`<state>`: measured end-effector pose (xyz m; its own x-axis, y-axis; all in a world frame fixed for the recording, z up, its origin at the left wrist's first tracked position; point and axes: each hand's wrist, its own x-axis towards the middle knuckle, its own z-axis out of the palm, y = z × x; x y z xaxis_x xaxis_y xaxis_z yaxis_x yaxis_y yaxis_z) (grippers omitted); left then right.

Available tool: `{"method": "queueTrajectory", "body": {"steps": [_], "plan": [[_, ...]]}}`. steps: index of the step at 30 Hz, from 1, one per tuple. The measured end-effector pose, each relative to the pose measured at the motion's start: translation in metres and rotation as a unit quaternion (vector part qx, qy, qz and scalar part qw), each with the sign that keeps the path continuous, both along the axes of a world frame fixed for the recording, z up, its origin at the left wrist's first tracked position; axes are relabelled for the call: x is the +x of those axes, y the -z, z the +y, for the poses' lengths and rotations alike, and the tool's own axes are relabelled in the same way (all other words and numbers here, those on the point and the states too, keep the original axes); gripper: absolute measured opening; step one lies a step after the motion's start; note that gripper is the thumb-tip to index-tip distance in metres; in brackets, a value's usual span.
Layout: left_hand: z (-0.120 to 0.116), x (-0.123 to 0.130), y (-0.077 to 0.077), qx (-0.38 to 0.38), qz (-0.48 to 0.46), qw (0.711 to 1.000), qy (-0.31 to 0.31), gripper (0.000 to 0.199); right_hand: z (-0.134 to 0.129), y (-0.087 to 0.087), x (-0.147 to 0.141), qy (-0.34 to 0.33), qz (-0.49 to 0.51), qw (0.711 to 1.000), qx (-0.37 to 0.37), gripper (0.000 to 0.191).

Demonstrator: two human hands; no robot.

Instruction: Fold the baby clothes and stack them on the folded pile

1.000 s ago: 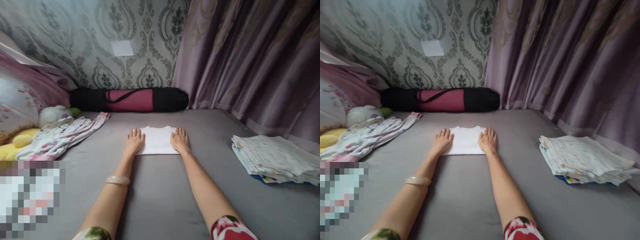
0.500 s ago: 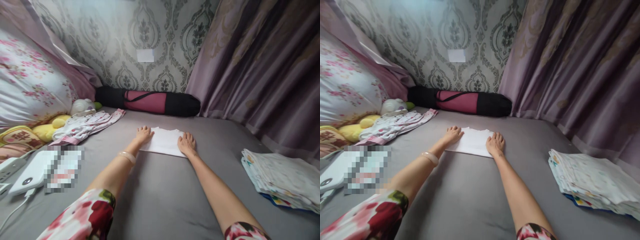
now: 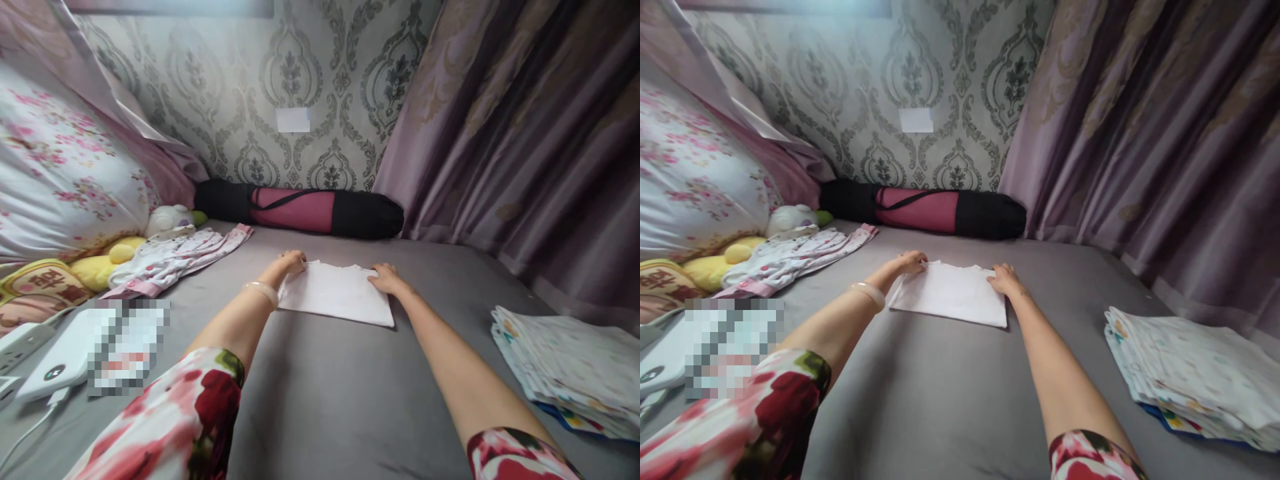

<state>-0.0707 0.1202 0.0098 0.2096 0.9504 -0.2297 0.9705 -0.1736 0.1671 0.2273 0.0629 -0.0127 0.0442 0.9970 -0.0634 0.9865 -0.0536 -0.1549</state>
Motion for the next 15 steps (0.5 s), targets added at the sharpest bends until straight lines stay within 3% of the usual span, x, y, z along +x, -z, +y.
{"method": "queueTrajectory", "body": {"steps": [8, 12, 15], "plan": [[-0.016, -0.001, -0.002, 0.059, -0.012, 0.998, -0.005, 0.033, -0.012, -0.021, -0.004, -0.020, 0.026, 0.999, 0.021, 0.033], [-0.023, -0.018, -0.016, 0.062, -0.059, 0.996, 0.031, 0.030, -0.028, -0.042, -0.002, -0.036, 0.055, 0.997, 0.028, 0.029], [-0.026, -0.034, -0.034, 0.054, -0.159, 0.982, 0.080, 0.031, -0.037, -0.060, 0.005, -0.050, 0.105, 0.992, 0.045, 0.027]]}}
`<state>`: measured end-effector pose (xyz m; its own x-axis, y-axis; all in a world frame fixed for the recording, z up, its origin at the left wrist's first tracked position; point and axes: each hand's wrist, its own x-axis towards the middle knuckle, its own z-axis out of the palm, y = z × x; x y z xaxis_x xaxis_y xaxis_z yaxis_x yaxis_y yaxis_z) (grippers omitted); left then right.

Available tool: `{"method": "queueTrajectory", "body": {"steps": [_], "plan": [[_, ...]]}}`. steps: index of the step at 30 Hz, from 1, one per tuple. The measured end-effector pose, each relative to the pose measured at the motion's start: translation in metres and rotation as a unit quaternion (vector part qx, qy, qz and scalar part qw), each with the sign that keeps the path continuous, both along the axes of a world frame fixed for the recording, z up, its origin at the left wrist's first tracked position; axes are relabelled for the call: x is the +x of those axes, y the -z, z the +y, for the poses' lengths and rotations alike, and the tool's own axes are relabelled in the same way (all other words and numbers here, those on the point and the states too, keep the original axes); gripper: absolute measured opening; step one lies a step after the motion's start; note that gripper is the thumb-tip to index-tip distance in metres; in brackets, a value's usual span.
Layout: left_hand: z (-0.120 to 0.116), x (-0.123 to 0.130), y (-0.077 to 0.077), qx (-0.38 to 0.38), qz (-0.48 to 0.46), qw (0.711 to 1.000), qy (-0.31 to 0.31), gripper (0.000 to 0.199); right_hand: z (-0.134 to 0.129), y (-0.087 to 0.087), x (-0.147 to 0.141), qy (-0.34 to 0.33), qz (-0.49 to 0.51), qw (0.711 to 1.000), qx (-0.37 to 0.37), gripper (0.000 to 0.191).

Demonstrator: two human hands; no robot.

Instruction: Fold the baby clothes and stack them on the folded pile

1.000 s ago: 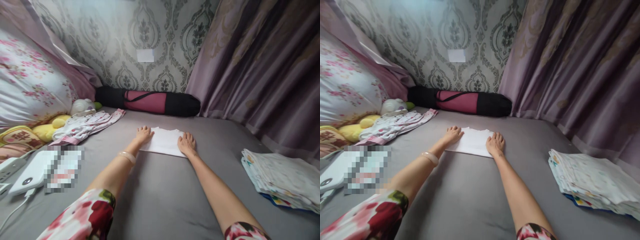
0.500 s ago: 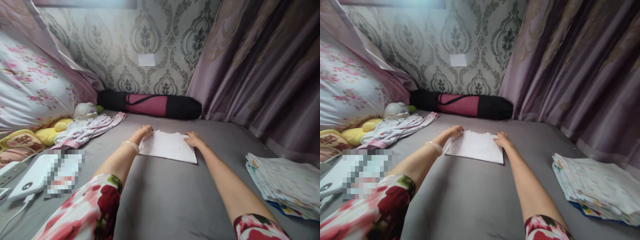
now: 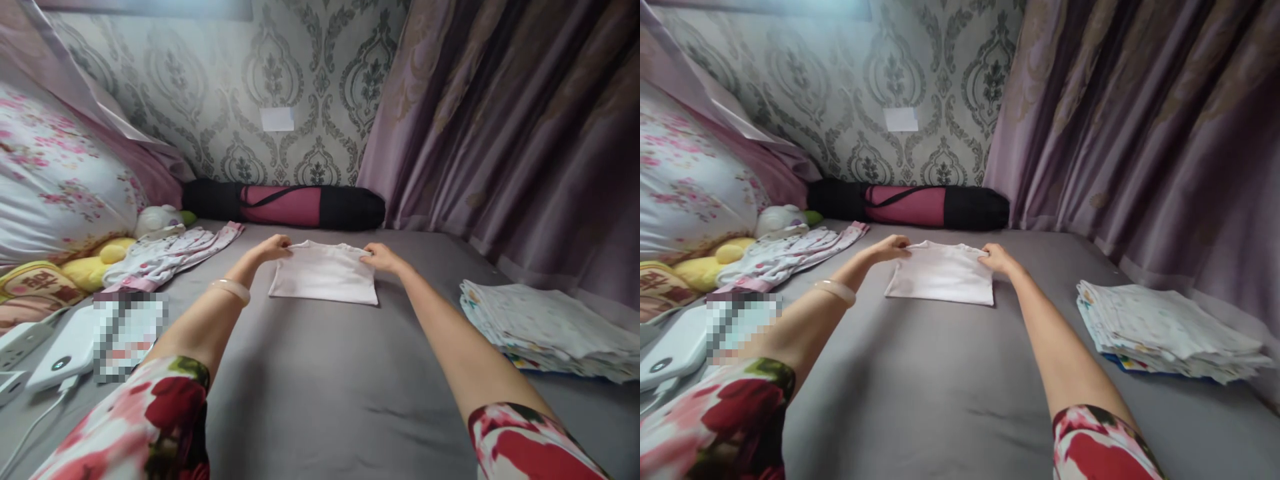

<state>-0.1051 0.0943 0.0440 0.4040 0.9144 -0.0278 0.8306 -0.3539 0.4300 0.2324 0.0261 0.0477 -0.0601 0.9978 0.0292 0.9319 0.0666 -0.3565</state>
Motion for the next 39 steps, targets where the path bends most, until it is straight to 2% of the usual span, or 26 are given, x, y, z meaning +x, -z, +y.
{"method": "queueTrajectory", "body": {"steps": [3, 5, 8, 10, 13, 19, 22, 25, 28, 32, 36, 39], "plan": [[-0.008, -0.011, -0.021, -0.003, -0.115, 0.992, 0.054, 0.030, -0.008, -0.018, 0.007, -0.019, 0.090, 0.995, 0.031, 0.023], [-0.017, -0.015, -0.035, 0.016, -0.150, 0.986, 0.067, 0.034, -0.015, -0.031, 0.009, -0.031, 0.139, 0.988, 0.056, 0.022], [-0.034, -0.018, -0.047, 0.086, -0.176, 0.979, 0.053, 0.039, -0.032, -0.047, 0.007, -0.043, 0.167, 0.979, 0.109, 0.020], [-0.048, -0.022, -0.049, 0.143, -0.165, 0.975, 0.035, 0.036, -0.048, -0.052, 0.004, -0.044, 0.149, 0.977, 0.143, 0.018], [-0.077, -0.030, -0.039, 0.189, -0.113, 0.974, 0.049, 0.032, -0.079, -0.042, 0.001, -0.057, 0.106, 0.982, 0.144, 0.016], [-0.144, -0.044, 0.008, 0.128, -0.035, 0.981, 0.141, 0.033, -0.142, 0.014, 0.002, -0.166, 0.090, 0.978, 0.087, 0.020], [-0.165, -0.049, 0.030, 0.102, -0.006, 0.983, 0.151, 0.036, -0.160, 0.037, 0.002, -0.200, 0.050, 0.974, 0.093, 0.025], [-0.177, -0.052, 0.044, 0.084, 0.016, 0.983, 0.161, 0.043, -0.171, 0.051, 0.001, -0.220, 0.007, 0.970, 0.102, 0.031], [-0.186, -0.055, 0.046, 0.080, 0.032, 0.980, 0.177, 0.047, -0.180, 0.058, 0.002, -0.252, -0.011, 0.961, 0.112, 0.040], [-0.197, -0.058, 0.038, 0.085, 0.049, 0.977, 0.191, 0.046, -0.188, 0.055, 0.005, -0.270, -0.019, 0.956, 0.115, 0.049], [-0.194, -0.047, 0.033, 0.111, 0.030, 0.977, 0.177, 0.028, -0.180, 0.046, -0.005, -0.226, -0.010, 0.969, 0.102, 0.041], [-0.185, -0.021, 0.038, 0.171, 0.011, 0.978, 0.119, 0.034, -0.164, 0.043, -0.033, -0.167, -0.006, 0.979, 0.120, 0.043]]}}
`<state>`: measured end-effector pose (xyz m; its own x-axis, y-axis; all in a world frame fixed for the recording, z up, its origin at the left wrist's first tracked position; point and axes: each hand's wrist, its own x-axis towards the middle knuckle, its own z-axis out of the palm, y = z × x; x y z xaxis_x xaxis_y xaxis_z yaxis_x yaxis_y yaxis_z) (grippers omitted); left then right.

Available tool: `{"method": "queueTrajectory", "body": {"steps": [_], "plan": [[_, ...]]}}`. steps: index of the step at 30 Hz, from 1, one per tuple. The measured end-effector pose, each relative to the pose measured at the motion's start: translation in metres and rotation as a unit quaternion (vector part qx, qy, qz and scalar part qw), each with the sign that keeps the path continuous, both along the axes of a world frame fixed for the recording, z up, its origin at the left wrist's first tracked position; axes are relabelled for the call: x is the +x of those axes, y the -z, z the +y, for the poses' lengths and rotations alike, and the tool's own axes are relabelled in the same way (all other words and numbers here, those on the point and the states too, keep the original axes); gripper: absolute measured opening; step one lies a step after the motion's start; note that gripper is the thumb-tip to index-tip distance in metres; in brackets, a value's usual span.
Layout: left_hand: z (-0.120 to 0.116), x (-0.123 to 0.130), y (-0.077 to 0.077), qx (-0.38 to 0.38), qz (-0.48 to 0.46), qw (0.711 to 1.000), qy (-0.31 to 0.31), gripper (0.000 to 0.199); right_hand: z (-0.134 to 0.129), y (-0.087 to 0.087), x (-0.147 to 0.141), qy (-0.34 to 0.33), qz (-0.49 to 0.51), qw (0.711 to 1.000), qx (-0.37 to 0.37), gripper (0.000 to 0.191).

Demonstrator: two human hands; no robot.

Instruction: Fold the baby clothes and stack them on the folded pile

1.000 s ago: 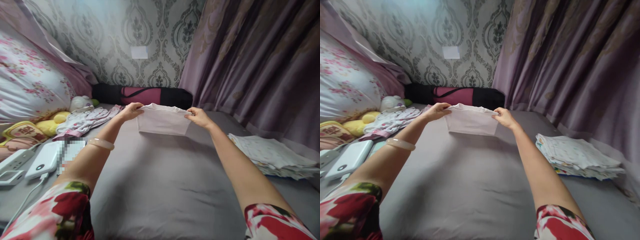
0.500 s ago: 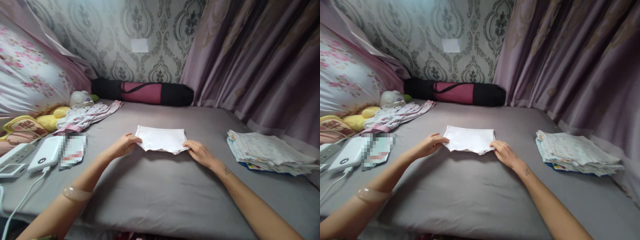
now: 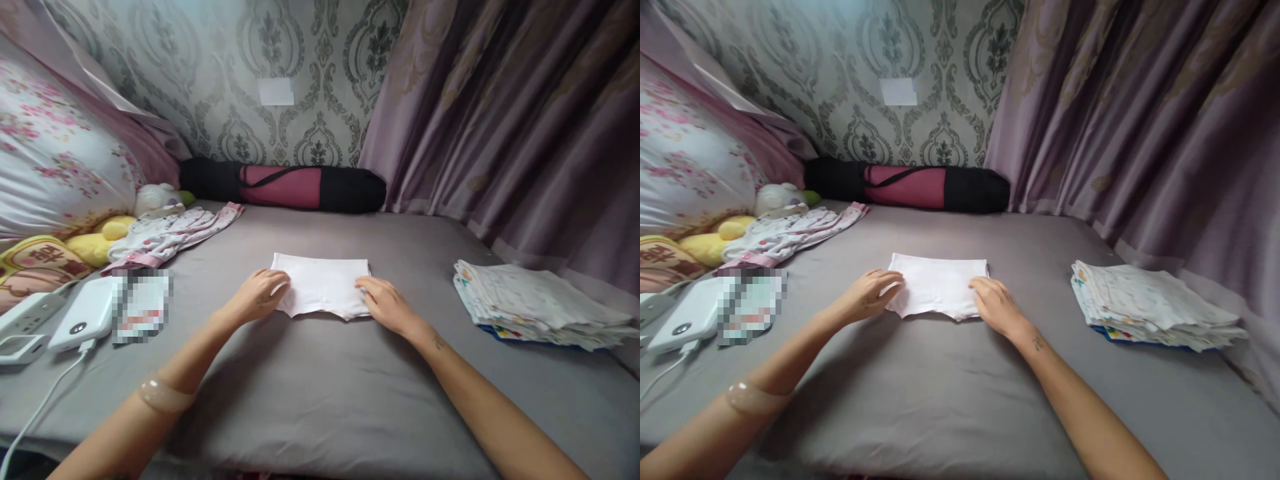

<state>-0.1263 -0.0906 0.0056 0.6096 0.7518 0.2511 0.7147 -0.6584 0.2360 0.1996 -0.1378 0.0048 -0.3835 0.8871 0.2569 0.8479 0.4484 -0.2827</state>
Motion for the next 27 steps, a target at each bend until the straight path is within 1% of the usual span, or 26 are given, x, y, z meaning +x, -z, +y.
{"method": "queueTrajectory", "body": {"steps": [1, 3, 6, 9, 11, 15, 18, 21, 27], "plan": [[0.003, 0.012, 0.002, 0.013, 0.000, 1.000, -0.021, 0.037, 0.006, 0.000, -0.012, 0.020, 0.000, 1.000, 0.004, 0.046], [0.007, 0.038, 0.006, 0.016, 0.019, 0.998, -0.058, 0.042, 0.016, 0.001, -0.038, 0.052, -0.015, 0.998, -0.014, 0.053], [0.010, 0.073, 0.009, -0.017, 0.074, 0.995, -0.069, 0.049, 0.028, 0.004, -0.070, 0.059, -0.048, 0.995, -0.068, 0.059], [0.013, 0.092, 0.014, -0.036, 0.115, 0.990, -0.073, 0.052, 0.037, 0.010, -0.084, 0.057, -0.064, 0.991, -0.098, 0.060], [0.016, 0.095, 0.021, -0.034, 0.122, 0.988, -0.083, 0.054, 0.041, 0.014, -0.086, 0.063, -0.070, 0.990, -0.101, 0.060], [0.021, 0.094, 0.035, -0.023, 0.113, 0.988, -0.105, 0.055, 0.045, 0.022, -0.083, 0.076, -0.069, 0.990, -0.095, 0.059], [0.024, 0.092, 0.041, -0.014, 0.110, 0.987, -0.115, 0.056, 0.046, 0.025, -0.083, 0.085, -0.070, 0.989, -0.096, 0.059], [0.026, 0.091, 0.041, -0.015, 0.107, 0.987, -0.115, 0.055, 0.047, 0.025, -0.084, 0.089, -0.074, 0.989, -0.097, 0.058], [0.027, 0.088, 0.032, -0.021, 0.093, 0.990, -0.102, 0.053, 0.048, 0.023, -0.083, 0.088, -0.067, 0.989, -0.100, 0.057]]}}
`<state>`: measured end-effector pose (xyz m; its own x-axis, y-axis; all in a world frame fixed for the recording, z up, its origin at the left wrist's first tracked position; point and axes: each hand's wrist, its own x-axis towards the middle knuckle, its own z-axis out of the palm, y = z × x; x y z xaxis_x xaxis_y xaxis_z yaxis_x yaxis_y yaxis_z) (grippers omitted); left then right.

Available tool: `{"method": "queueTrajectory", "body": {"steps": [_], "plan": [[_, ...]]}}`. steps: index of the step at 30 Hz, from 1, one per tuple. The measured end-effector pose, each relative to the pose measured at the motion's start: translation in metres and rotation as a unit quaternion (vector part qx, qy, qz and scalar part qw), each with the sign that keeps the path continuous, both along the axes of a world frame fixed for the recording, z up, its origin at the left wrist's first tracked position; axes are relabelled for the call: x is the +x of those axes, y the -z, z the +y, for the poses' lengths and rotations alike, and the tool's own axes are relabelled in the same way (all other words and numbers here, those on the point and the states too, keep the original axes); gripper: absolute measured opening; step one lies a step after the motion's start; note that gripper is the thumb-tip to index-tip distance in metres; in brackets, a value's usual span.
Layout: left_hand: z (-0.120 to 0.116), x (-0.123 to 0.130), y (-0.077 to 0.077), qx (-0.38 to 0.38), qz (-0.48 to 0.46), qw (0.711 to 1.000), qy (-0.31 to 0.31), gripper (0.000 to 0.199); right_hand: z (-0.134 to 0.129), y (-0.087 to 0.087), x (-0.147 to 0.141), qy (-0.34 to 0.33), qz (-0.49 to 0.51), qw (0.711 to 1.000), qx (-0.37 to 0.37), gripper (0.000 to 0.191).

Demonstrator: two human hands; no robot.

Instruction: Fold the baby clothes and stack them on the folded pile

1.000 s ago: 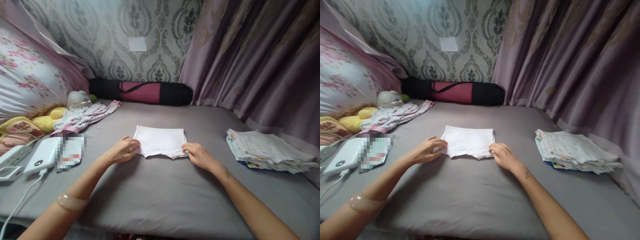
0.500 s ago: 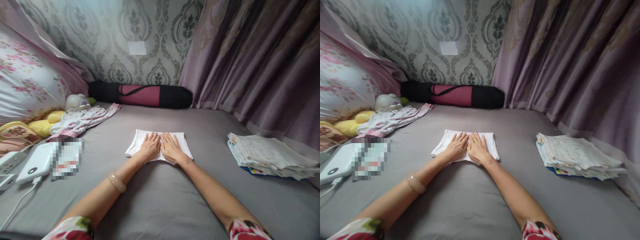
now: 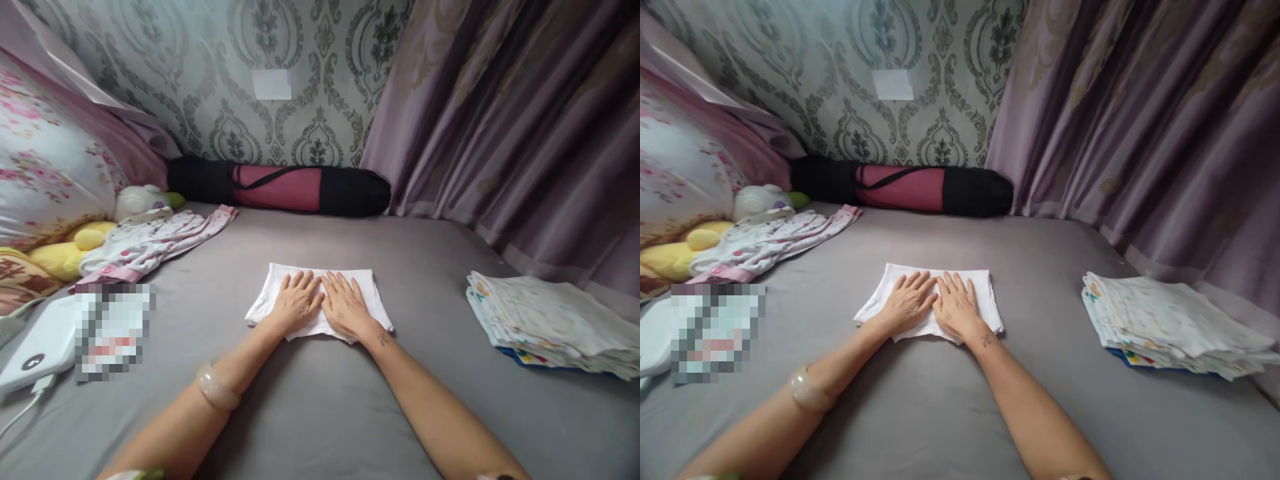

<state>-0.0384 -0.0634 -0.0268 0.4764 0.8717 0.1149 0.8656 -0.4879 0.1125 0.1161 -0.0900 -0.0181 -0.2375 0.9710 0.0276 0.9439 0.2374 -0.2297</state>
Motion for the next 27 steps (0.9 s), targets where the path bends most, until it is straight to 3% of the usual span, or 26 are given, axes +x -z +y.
{"method": "queueTrajectory", "body": {"steps": [8, 14, 21, 27], "plan": [[0.006, -0.003, -0.005, 0.073, -0.022, 0.997, -0.031, 0.051, 0.010, -0.006, 0.000, -0.008, 0.016, 0.999, 0.050, 0.059], [0.015, -0.006, 0.007, -0.009, -0.001, 1.000, -0.019, 0.050, 0.014, 0.000, 0.000, -0.036, 0.002, 0.999, 0.006, 0.057], [0.012, -0.007, 0.001, -0.003, -0.002, 1.000, -0.023, 0.049, 0.013, -0.003, 0.000, -0.034, 0.007, 0.999, 0.016, 0.056], [0.010, -0.012, 0.004, 0.040, -0.010, 0.997, -0.072, 0.049, 0.010, -0.003, -0.011, -0.054, 0.018, 0.997, 0.055, 0.057]]}}
